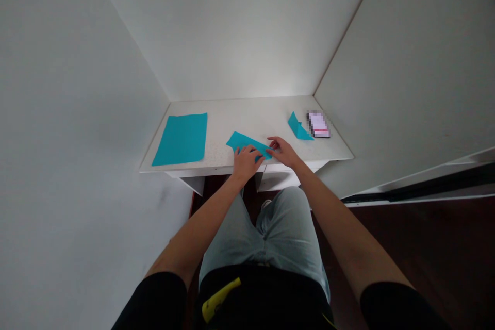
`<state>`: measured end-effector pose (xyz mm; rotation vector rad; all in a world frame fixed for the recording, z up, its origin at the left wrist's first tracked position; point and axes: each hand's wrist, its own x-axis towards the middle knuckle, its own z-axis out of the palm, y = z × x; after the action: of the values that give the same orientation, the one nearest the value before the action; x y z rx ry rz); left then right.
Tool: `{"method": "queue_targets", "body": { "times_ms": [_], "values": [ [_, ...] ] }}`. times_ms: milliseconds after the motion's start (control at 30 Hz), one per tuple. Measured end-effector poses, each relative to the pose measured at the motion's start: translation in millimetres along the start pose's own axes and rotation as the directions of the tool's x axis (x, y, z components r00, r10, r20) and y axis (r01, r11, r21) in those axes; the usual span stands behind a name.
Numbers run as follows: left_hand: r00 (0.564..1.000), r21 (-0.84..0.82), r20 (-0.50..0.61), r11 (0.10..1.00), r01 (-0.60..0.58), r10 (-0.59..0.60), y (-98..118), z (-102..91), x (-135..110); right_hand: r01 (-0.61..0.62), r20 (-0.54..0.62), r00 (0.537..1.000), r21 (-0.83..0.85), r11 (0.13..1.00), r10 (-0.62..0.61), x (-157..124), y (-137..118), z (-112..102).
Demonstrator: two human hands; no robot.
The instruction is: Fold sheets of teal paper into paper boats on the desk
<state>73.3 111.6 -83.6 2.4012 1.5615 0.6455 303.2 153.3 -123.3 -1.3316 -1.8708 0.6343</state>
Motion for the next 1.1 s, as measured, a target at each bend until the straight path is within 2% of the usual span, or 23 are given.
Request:
{"method": "queue_targets", "body": {
  "times_ms": [133, 233, 333, 433, 633, 733, 833, 933, 1100],
  "values": [
    [0.995, -0.015, -0.026, 0.995, 0.095, -0.096, 6, 2.8, 6, 0.012, 0.006, 1.0, 0.032, 0.999, -0.012, 0, 1, 0],
    [0.993, -0.02, -0.044, 0.994, 0.112, -0.112, 6, 4.7, 8, 0.073, 0.046, 0.996, 0.009, 0.997, -0.073, 0, 4, -3],
    [0.993, -0.023, -0.046, 0.994, 0.104, -0.105, 5, 5.3, 8, 0.13, 0.095, 0.987, -0.027, 0.991, -0.127, 1, 8, -6],
    [0.995, -0.004, -0.037, 0.996, 0.092, -0.092, 3, 4.3, 6, 0.125, 0.12, 0.986, -0.073, 0.989, -0.116, 2, 9, -7],
    [0.999, 0.055, 0.021, 0.998, -0.041, 0.04, -1, 2.5, -13, 0.098, 0.081, 0.993, -0.11, 0.989, -0.09, 5, 5, -2],
    [0.996, 0.08, 0.052, 0.993, -0.081, 0.077, -1, 2.5, -23, 0.074, 0.026, 0.997, -0.103, 0.992, -0.072, 5, 5, 0],
    [0.996, 0.1, 0.059, 0.992, -0.07, 0.064, 1, 3.0, -27, 0.05, -0.014, 0.999, -0.061, 0.997, -0.05, 4, 6, -2],
    [0.998, 0.103, 0.054, 0.994, -0.039, 0.033, 2, 3.5, -25, 0.039, 0.005, 0.999, -0.036, 0.999, -0.039, 1, 8, -7],
    [0.997, 0.136, 0.077, 0.99, -0.028, 0.017, 3, 2.1, -24, 0.134, 0.094, 0.988, -0.111, 0.985, -0.123, 0, 11, -10]
  ]
}}
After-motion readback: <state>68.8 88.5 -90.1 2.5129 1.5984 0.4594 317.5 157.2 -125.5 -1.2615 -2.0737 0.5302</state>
